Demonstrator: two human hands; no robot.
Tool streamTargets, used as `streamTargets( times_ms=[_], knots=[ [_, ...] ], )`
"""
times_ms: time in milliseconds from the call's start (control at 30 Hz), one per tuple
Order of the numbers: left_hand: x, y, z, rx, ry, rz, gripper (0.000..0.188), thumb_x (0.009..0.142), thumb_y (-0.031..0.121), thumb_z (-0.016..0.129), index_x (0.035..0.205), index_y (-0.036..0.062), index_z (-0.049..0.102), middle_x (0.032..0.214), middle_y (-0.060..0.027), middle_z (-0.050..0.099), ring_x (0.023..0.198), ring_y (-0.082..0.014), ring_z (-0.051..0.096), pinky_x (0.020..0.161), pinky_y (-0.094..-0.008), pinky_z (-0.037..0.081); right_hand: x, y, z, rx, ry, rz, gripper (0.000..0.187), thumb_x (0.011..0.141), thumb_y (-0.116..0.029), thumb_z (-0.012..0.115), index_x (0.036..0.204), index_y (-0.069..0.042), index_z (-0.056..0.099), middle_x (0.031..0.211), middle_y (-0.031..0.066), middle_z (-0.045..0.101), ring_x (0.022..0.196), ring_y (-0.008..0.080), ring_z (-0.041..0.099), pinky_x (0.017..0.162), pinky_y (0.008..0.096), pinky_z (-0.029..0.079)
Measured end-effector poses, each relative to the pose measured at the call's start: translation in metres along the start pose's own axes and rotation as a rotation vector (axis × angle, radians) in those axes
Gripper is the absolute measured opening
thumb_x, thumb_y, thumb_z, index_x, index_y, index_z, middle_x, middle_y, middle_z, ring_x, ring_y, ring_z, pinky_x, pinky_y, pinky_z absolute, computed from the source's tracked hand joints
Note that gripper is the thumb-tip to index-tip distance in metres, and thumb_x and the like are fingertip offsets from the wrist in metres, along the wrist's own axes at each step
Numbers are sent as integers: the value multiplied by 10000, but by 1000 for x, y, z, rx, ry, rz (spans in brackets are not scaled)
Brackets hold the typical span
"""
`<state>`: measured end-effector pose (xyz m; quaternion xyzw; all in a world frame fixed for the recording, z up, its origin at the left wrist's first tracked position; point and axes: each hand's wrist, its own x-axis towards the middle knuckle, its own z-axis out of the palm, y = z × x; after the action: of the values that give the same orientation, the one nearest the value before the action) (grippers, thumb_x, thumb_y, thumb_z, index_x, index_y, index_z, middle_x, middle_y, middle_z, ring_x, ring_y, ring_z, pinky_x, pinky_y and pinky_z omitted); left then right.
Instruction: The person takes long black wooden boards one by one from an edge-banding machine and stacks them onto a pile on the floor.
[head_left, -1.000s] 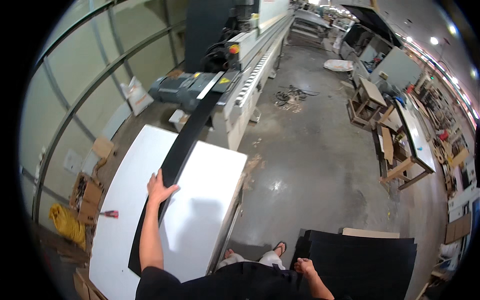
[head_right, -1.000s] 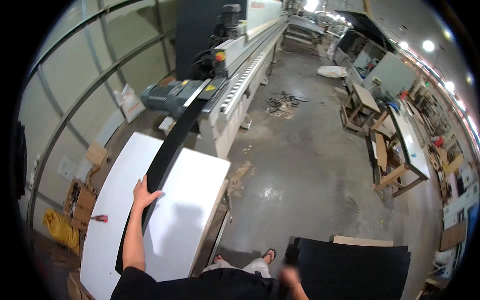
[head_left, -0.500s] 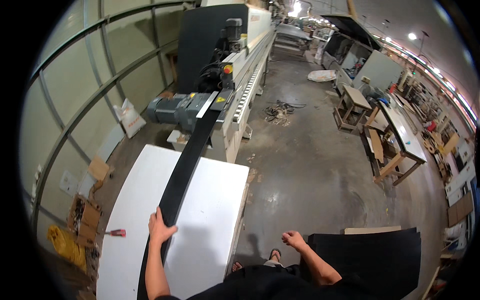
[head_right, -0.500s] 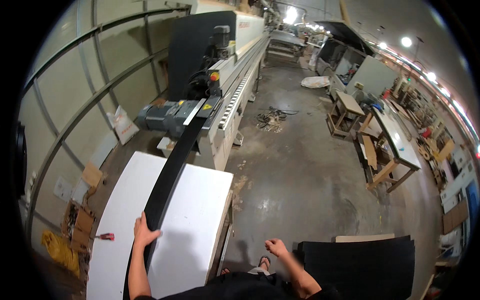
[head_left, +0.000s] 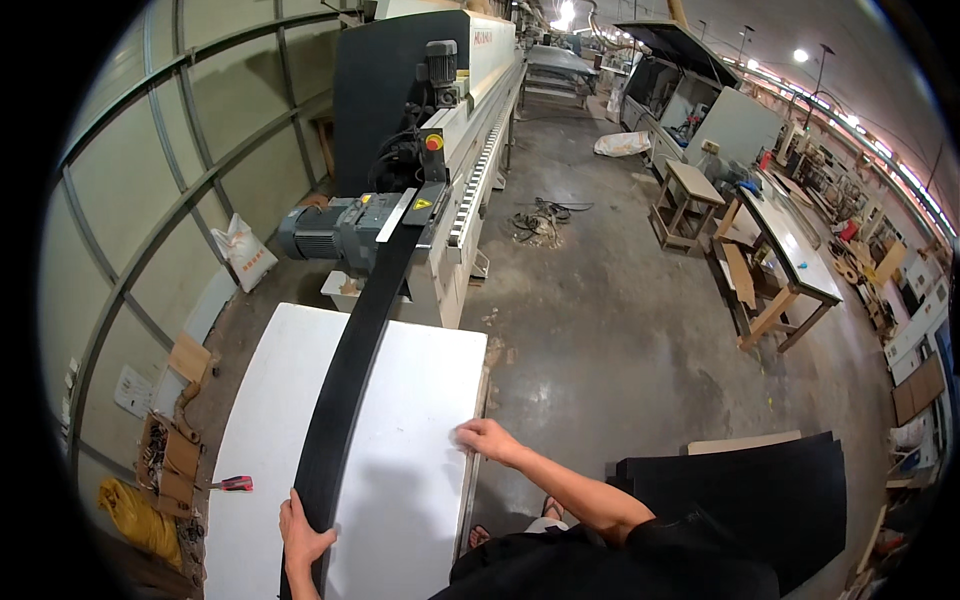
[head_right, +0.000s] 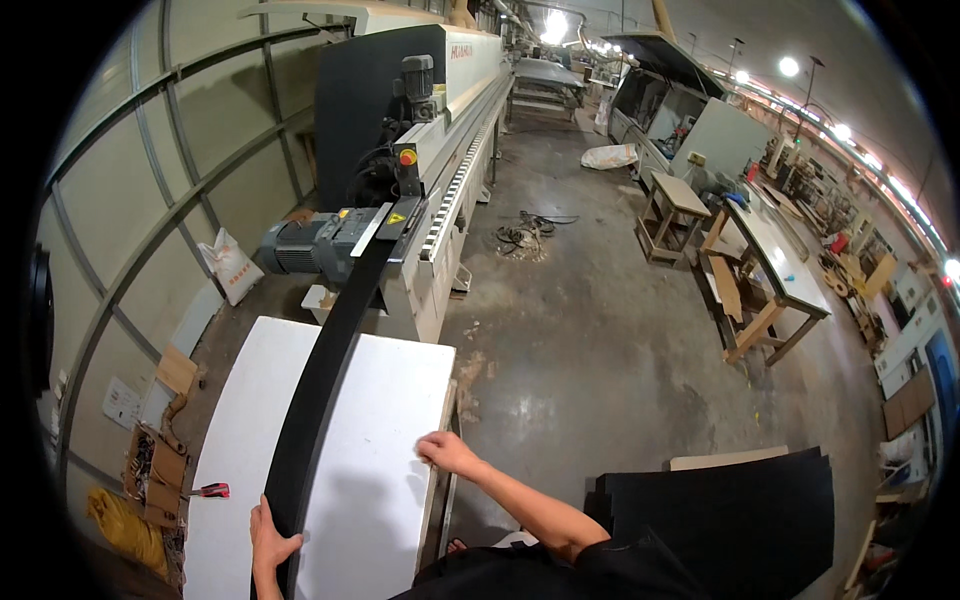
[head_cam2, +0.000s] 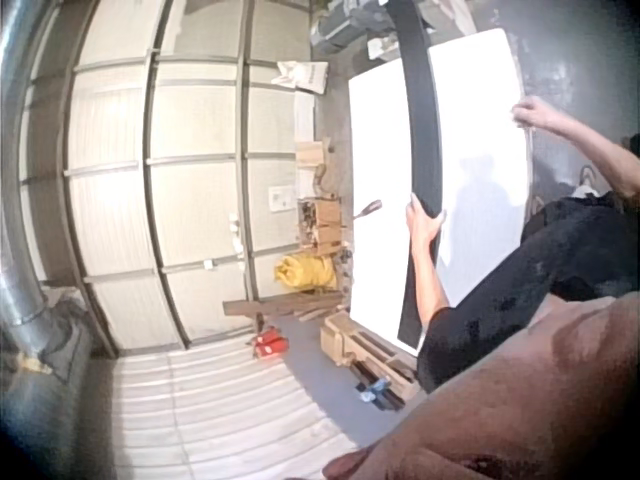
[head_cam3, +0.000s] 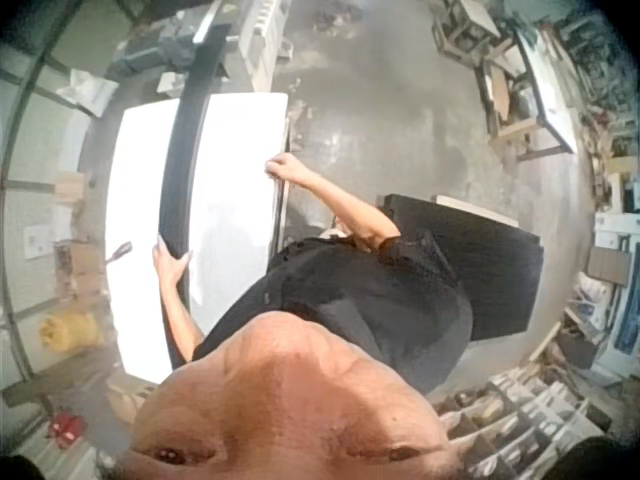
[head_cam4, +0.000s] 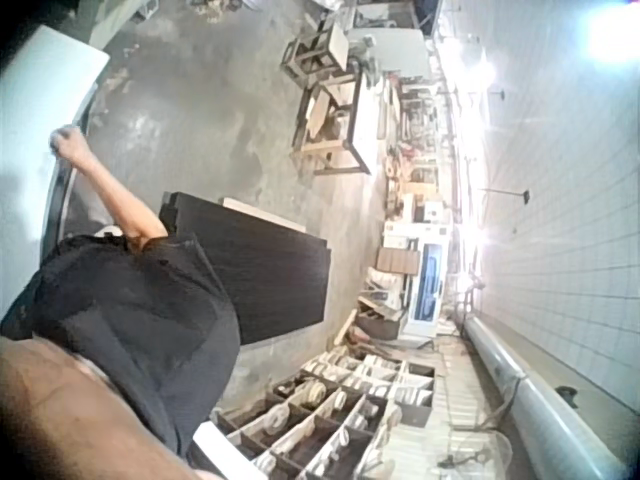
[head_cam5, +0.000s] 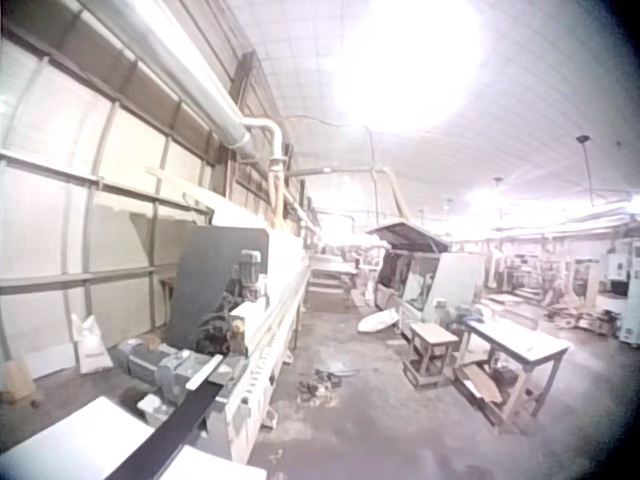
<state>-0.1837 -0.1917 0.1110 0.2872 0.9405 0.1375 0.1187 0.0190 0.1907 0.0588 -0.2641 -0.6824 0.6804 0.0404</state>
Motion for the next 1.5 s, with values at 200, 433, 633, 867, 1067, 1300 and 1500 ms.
streamTargets(
  times_ms=[200, 433, 633, 867, 1067, 1300, 1500],
  knots=[
    [-44, -20, -8, 4, -25, -74, 1130, 486, 222, 751, 1412, -30, 155, 1272, -241, 345, 1193, -389, 359, 1029, -430, 307, 38, -38, 55, 123, -153, 17, 432, 894, -331, 567, 1145, 21, 561, 976, 73, 620, 852, 155, 616, 745, 283, 511],
    [-96, -29, -32, 18, -125, -94, 1029, 673, 320, 769, 1431, -1, 152, 1408, -303, 255, 1289, -442, 280, 1089, -459, 254, 77, -52, 104, 457, -209, 201, 544, 867, -417, 614, 1209, -13, 489, 1040, 62, 574, 887, 168, 620, 745, 298, 531],
    [-142, -56, -34, 30, -120, -175, 1066, 650, 341, 788, 1427, -12, 149, 1389, -315, 280, 1280, -450, 292, 1088, -458, 259, 103, -54, 145, 691, -183, 282, 583, 828, -427, 664, 1200, -19, 479, 1082, 75, 540, 928, 217, 605, 760, 341, 541],
    [-194, -88, -28, 60, -59, -192, 1089, 600, 313, 828, 1415, -25, 190, 1343, -309, 340, 1222, -450, 358, 1045, -437, 310, 102, -30, 191, 770, -221, 377, 358, 787, -408, 715, 878, -93, 572, 686, 41, 547, 604, 157, 578, 544, 264, 515],
    [-252, -116, -28, -130, -31, -278, 977, 609, 161, 802, 1395, -21, 250, 1265, -287, 423, 1161, -419, 426, 986, -444, 361, 66, -25, 225, 636, -365, 385, 311, 794, -286, 727, 746, -93, 488, 611, 39, 537, 534, 148, 568, 507, 274, 514],
    [-296, -101, -76, 294, -170, -473, 1039, 582, 152, 807, 1413, 1, 202, 1285, -294, 415, 1161, -430, 438, 970, -429, 396, 4, -14, 252, 607, -607, 393, 288, 818, -205, 700, 829, -46, 459, 680, 115, 612, 576, 165, 615, 515, 279, 531],
    [-318, -91, -101, 357, 160, -72, 982, 564, 12, 734, 1408, 30, 233, 1296, -248, 430, 1176, -407, 435, 971, -424, 394, -19, -34, 252, 650, -645, 414, 288, 821, -169, 666, 881, -23, 426, 665, 126, 623, 543, 158, 613, 506, 255, 526]
  ],
)
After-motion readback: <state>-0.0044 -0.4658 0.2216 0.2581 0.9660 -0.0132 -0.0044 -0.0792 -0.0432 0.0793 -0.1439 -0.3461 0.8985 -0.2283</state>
